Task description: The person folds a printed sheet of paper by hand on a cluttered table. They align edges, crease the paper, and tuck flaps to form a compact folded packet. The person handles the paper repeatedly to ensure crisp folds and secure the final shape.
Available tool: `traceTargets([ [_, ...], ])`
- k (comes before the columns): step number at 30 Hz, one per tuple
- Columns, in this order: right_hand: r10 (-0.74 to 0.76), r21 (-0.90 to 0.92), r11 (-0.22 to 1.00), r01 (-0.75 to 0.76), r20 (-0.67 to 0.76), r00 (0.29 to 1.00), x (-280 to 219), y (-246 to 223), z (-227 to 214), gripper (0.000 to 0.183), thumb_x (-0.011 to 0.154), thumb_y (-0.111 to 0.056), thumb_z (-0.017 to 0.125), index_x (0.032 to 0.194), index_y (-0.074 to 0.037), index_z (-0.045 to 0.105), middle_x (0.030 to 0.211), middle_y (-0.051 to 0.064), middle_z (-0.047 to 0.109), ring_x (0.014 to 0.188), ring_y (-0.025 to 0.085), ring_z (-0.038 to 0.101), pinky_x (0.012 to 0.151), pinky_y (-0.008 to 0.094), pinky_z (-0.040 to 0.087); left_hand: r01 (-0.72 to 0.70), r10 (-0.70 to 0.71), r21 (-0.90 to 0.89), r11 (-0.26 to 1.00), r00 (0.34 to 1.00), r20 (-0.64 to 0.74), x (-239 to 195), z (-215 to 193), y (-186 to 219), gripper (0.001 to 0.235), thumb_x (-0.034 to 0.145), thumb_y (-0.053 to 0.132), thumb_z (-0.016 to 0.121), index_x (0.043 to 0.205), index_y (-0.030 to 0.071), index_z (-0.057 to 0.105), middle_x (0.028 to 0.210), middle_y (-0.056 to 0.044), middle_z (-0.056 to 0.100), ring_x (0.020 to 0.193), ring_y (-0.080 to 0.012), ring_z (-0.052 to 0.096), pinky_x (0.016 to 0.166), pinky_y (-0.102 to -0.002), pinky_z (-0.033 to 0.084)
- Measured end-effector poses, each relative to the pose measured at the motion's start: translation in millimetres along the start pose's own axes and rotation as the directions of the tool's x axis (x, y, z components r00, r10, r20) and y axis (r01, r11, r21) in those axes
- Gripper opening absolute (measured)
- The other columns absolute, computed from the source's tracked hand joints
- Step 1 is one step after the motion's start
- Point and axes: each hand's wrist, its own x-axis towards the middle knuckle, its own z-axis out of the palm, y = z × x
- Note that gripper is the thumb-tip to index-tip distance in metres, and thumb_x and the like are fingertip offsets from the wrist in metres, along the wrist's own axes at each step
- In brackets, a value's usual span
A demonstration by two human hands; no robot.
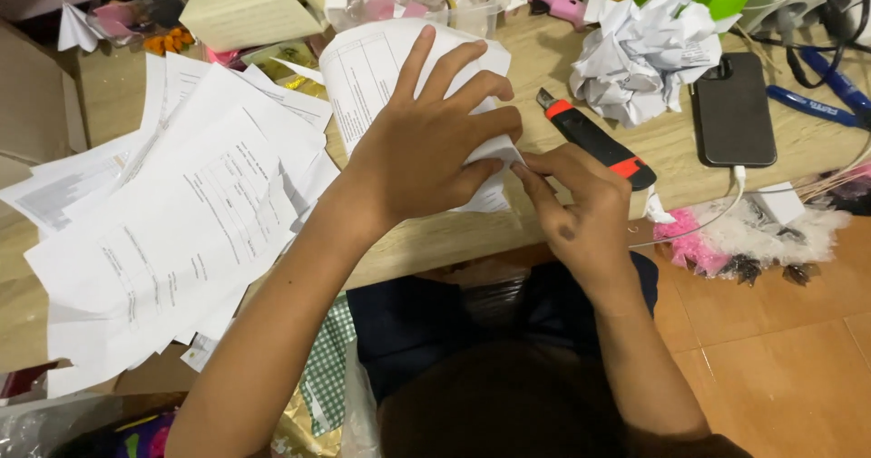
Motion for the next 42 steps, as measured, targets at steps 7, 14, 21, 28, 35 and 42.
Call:
traceTargets([
  [7, -0.058, -0.144, 0.989, 0.026, -0.227, 0.972, -13.8, -17.6, 24.5, 0.007, 0.097, 0.01, 0.069, 0.095, 0.004, 0.068, 0.077, 0.009, 0.056, 0.068, 0.018, 0.052, 0.063, 0.03, 0.042, -0.05, 0.056, 0.075, 0.996, 0.995, -0.079, -2.7, 5.2, -1.0, 0.023, 0.087, 0.025, 0.083, 0.104, 0.018, 0.069, 0.108, -0.002, 0.061, 0.13, -0.0426, 0.054, 0.118, -0.067, 0.023],
  [14, -0.19, -0.253, 0.96, 0.123, -0.26, 0.947, -12.9, -20.6, 36.1, 0.01, 0.094, 0.018, 0.068, 0.096, 0.008, 0.067, 0.079, 0.011, 0.057, 0.069, 0.02, 0.053, 0.061, 0.029, 0.045, -0.073, 0.082, 0.067, 0.995, 0.987, -0.139, -3.8, 7.3, -5.6, 0.018, 0.088, 0.011, 0.077, 0.102, 0.015, 0.066, 0.106, -0.005, 0.061, 0.126, -0.0444, 0.057, 0.12, -0.064, 0.022],
  [21, -0.131, -0.21, 0.975, 0.069, -0.297, 0.946, -28.2, -14.7, 54.4, 0.024, 0.097, 0.012, 0.067, 0.12, 0.006, 0.064, 0.087, 0.013, 0.062, 0.078, 0.023, 0.062, 0.07, 0.033, 0.054, 0.035, -0.016, -0.281, 0.959, 0.998, 0.069, 4.3, -8.8, -4.4, 0.046, 0.073, 0.025, 0.073, 0.117, 0.017, 0.06, 0.12, -0.007, 0.057, 0.139, -0.046, 0.037, 0.118, -0.067, 0.008],
  [28, -0.082, -0.103, 0.993, 0.052, -0.311, 0.947, -27.0, -19.1, 56.1, 0.012, 0.091, 0.01, 0.069, 0.092, 0.002, 0.06, 0.08, 0.01, 0.059, 0.072, 0.021, 0.057, 0.067, 0.031, 0.049, 0.069, -0.091, -0.312, 0.948, 0.994, -0.055, 3.8, -18.4, 3.0, 0.027, 0.077, 0.01, 0.073, 0.099, 0.012, 0.057, 0.111, -0.008, 0.049, 0.104, -0.0309, 0.041, 0.085, -0.046, 0.041],
  [35, -0.13, -0.025, 0.991, 0.129, -0.313, 0.941, -11.0, -20.7, 57.3, 0.023, 0.092, 0.011, 0.069, 0.082, 0.0, 0.051, 0.075, 0.009, 0.053, 0.067, 0.02, 0.051, 0.065, 0.031, 0.045, 0.143, -0.136, 0.049, 0.989, 0.983, -0.122, -15.9, -3.9, 9.3, 0.041, 0.104, 0.034, 0.067, 0.072, 0.016, 0.05, 0.07, 0.003, 0.038, 0.058, -0.0154, 0.041, 0.041, -0.032, 0.026],
  [42, 0.204, 0.212, 0.964, -0.161, -0.197, 0.959, -8.5, -21.4, 52.3, 0.015, 0.091, 0.0, 0.067, 0.085, -0.007, 0.055, 0.079, 0.001, 0.059, 0.072, 0.012, 0.056, 0.071, 0.027, 0.048, 0.155, -0.161, -0.096, 0.983, 0.985, -0.057, -2.4, -11.4, 1.3, 0.035, 0.103, 0.024, 0.066, 0.072, 0.013, 0.056, 0.066, 0.003, 0.055, 0.053, -0.0179, 0.05, 0.039, -0.034, 0.032],
])
